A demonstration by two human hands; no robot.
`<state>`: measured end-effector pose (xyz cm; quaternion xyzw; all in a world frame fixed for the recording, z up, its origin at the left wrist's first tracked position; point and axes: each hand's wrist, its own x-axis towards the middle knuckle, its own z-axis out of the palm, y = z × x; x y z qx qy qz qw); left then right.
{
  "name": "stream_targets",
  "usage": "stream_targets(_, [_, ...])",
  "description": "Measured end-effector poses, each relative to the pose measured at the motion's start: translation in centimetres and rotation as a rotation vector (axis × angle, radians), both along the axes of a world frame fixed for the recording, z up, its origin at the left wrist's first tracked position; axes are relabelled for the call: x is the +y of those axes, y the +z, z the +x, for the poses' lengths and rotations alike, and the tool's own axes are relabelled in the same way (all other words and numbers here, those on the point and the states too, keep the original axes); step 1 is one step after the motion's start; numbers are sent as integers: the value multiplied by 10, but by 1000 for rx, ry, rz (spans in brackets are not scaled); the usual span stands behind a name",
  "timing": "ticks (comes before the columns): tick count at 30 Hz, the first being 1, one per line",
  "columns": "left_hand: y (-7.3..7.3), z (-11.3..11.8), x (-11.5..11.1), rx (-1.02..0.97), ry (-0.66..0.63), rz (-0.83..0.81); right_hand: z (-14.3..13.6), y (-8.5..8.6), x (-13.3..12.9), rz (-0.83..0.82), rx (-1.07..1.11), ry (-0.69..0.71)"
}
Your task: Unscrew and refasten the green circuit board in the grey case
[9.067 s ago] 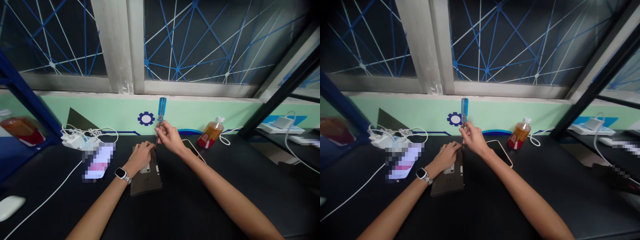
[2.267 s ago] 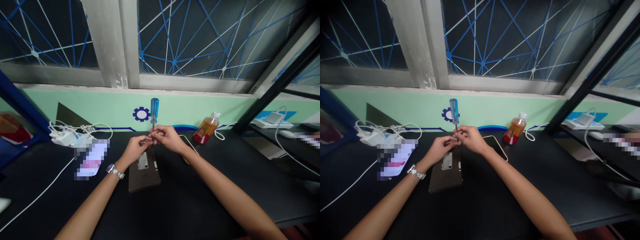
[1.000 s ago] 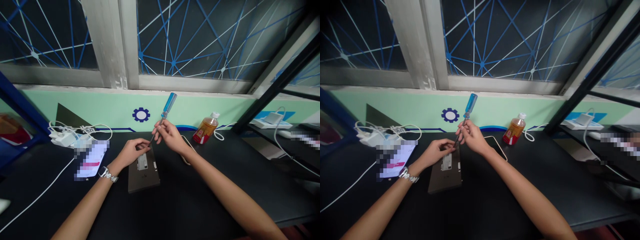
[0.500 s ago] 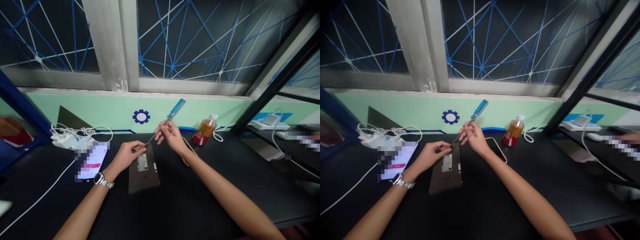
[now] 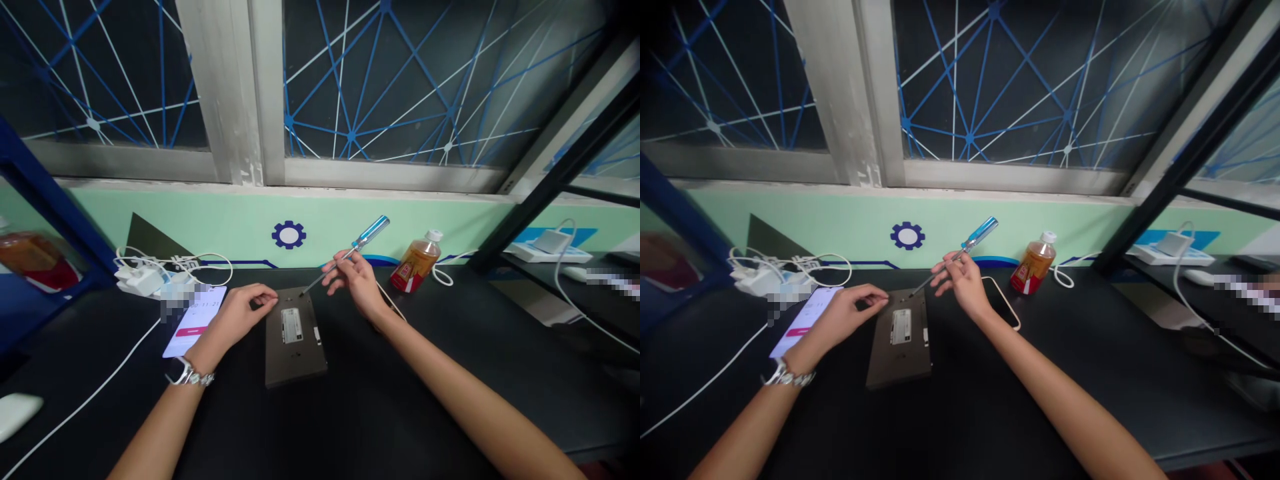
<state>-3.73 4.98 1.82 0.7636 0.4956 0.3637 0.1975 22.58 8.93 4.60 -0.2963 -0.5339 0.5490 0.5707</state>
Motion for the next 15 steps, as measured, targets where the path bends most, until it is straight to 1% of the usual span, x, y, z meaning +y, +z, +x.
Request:
stream_targets(3, [-5, -26, 3, 137, 26, -61, 13, -16, -13, -86, -32, -30])
stream_targets(5, [-10, -40, 6, 196, 55, -108, 24, -26, -23, -138, -59, -47])
stream_targets(7, [-18, -50, 10, 234, 81, -145, 32, -35, -31, -204, -114, -19])
stream_targets(11, [-34, -62, 15, 250, 130, -192, 41, -44, -39, -252, -247, 62])
stream_targets(13, [-37, -66, 15, 259, 136, -210, 42, -46, -40, -251, -319, 73])
stream_targets(15, [-35, -65, 13, 273, 138, -207, 42, -48, -40, -251, -407, 69])
